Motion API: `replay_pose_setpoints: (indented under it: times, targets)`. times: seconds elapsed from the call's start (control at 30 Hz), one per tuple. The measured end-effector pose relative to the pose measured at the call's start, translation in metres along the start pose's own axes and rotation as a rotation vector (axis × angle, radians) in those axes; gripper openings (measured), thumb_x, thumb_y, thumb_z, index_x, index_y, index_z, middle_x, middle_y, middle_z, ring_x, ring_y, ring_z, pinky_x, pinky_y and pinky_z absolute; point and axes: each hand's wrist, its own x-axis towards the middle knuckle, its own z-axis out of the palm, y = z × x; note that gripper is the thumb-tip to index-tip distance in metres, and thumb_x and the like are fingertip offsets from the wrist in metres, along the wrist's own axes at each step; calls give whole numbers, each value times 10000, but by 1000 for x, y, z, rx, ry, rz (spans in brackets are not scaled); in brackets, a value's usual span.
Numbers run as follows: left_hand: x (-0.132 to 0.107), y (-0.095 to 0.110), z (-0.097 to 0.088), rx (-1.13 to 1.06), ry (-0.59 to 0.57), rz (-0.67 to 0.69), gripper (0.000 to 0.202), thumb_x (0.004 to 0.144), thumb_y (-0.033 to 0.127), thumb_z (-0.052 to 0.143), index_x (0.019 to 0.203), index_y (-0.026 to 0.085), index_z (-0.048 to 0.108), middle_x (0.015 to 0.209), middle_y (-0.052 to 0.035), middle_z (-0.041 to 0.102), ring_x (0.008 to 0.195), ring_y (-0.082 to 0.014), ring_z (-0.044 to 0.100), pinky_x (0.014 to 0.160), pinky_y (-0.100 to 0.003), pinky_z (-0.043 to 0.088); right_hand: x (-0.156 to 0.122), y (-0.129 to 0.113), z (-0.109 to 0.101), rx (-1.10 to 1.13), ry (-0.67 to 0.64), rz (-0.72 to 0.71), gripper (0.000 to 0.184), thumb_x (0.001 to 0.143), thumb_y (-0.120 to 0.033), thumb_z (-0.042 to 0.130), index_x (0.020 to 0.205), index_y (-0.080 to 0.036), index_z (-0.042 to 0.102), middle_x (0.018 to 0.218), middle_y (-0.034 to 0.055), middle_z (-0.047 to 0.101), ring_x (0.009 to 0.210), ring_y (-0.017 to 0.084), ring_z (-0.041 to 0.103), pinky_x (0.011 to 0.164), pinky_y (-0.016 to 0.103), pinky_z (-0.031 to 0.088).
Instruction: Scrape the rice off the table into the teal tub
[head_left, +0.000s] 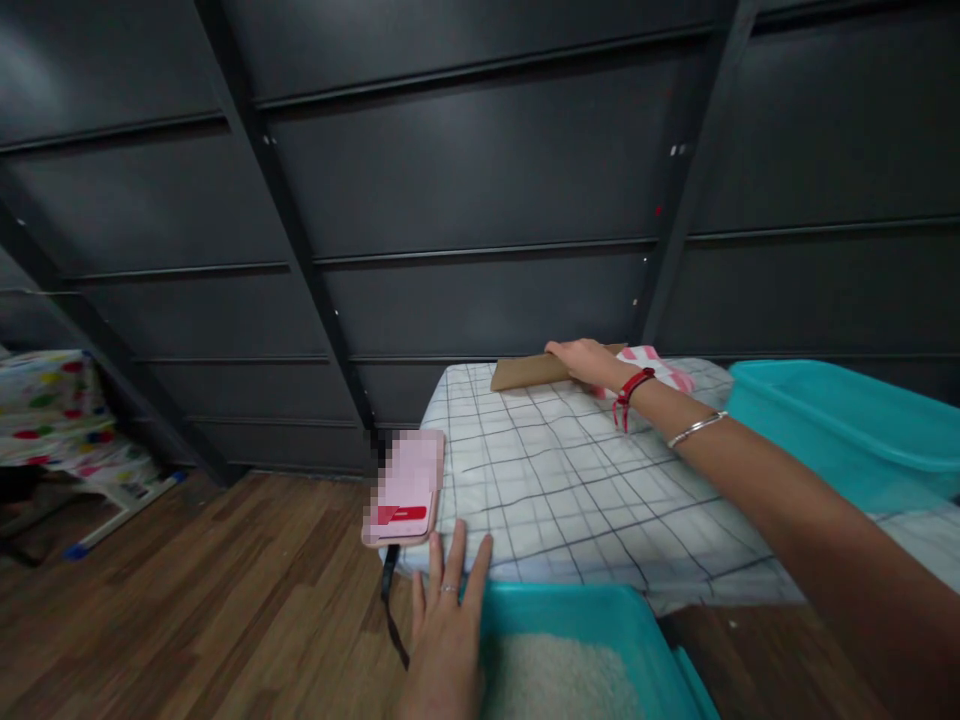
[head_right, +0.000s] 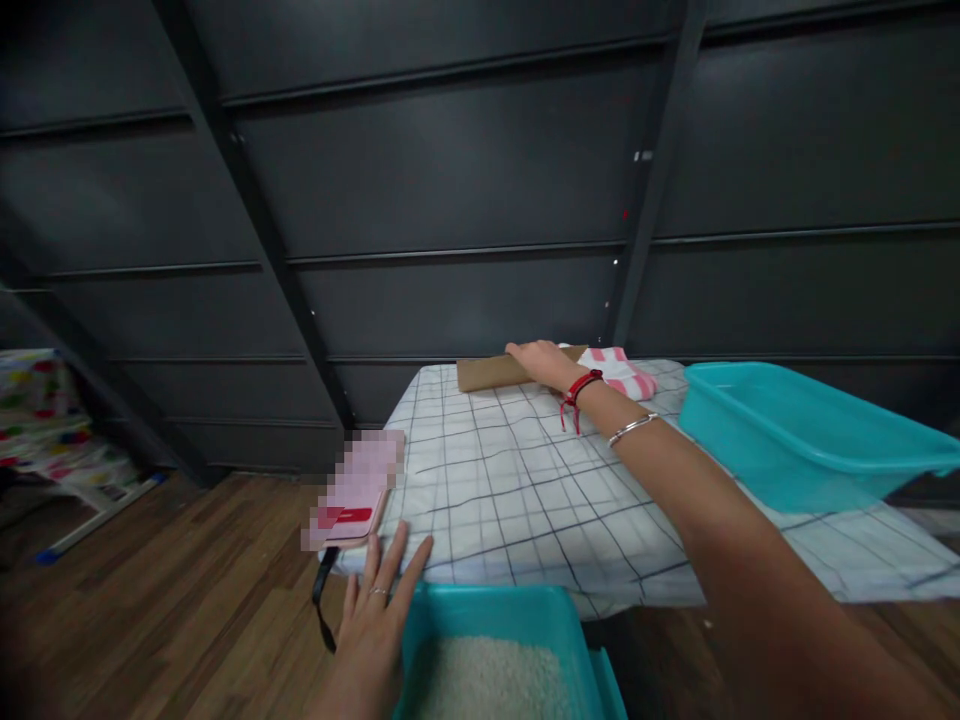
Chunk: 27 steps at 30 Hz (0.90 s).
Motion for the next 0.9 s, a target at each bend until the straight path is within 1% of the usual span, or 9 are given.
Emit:
replay_pose_setpoints:
  times: [0.13, 0.23, 0.37, 0.47, 0.53, 0.63, 0.73, 0.83, 0.9]
  targets:
    - [1, -4, 3, -8, -10, 39, 929, 559, -165, 204, 1357, 311, 209, 1453, -18, 50, 1286, -264, -88, 1039, -584, 169, -23, 24, -7, -19, -30, -14, 338, 809, -50, 419, 1131, -126, 488, 985, 129, 645, 850, 213, 612, 611, 265, 356]
    - [1, -7, 5, -16, -5, 47, 936, 553, -165, 215, 1353, 321, 211, 1458, -12, 58, 1284, -265, -91, 1035, -589, 166, -31, 31, -11, -27, -27, 4, 332, 828, -48, 383, 1133, -132, 483, 991, 127, 641, 845, 209, 610, 618, 266, 360]
    - [2, -6, 7, 7, 18, 46, 918, 567, -164, 230, 1343, 326, 230, 1459, -8, 86, 1294, -264, -80, 1036, -588, 159, -25, 23, -11, -27, 1, 26, 328, 838, -44, 360, 1142, -104, 468, 1009, 150, 631, 878, 217, 601, 633, 272, 362]
    - [2, -4, 9, 63, 56, 20, 878, 600, -162, 215, 1335, 316, 265, 1459, -15, 124, 1305, -268, -55, 1033, -589, 181, -20, 13, -8, -14, -13, -7, 321, 834, -50, 381, 1133, -109, 481, 997, 142, 640, 861, 210, 604, 625, 269, 362]
    - [3, -5, 11, 74, 62, 20, 851, 624, -153, 221, 1333, 316, 277, 1460, -16, 148, 1312, -269, -37, 1036, -583, 187, -23, 10, -10, -4, -30, -37, 334, 813, -43, 414, 1131, -114, 491, 976, 131, 649, 840, 203, 607, 617, 264, 361]
    - [4, -8, 11, 49, 35, 40, 834, 643, -132, 244, 1341, 326, 265, 1467, -4, 154, 1317, -263, -36, 1043, -570, 185, -36, 13, -20, 9, -40, -86, 359, 781, -32, 456, 1127, -116, 505, 975, 119, 654, 843, 197, 604, 620, 257, 361]
    - [4, -10, 11, 33, 9, 52, 851, 626, -127, 247, 1351, 319, 241, 1473, -3, 135, 1316, -266, -51, 1040, -571, 191, -47, 17, -36, 23, -33, -135, 330, 793, -47, 455, 1103, -142, 520, 1006, 87, 648, 859, 175, 598, 633, 242, 366]
    - [4, -7, 10, 79, 22, 35, 846, 625, -144, 236, 1340, 308, 245, 1471, -12, 146, 1320, -278, -36, 1037, -577, 202, -43, 18, -45, 19, 2, -129, 323, 811, -45, 433, 1107, -151, 511, 1024, 81, 640, 877, 171, 594, 650, 242, 371]
    - [3, -5, 10, 110, 42, 22, 822, 649, -154, 216, 1327, 308, 257, 1467, -20, 163, 1324, -287, -11, 1033, -578, 217, -34, 15, -44, 8, 32, -100, 337, 821, -40, 417, 1136, -138, 487, 1037, 103, 633, 896, 188, 592, 655, 255, 373]
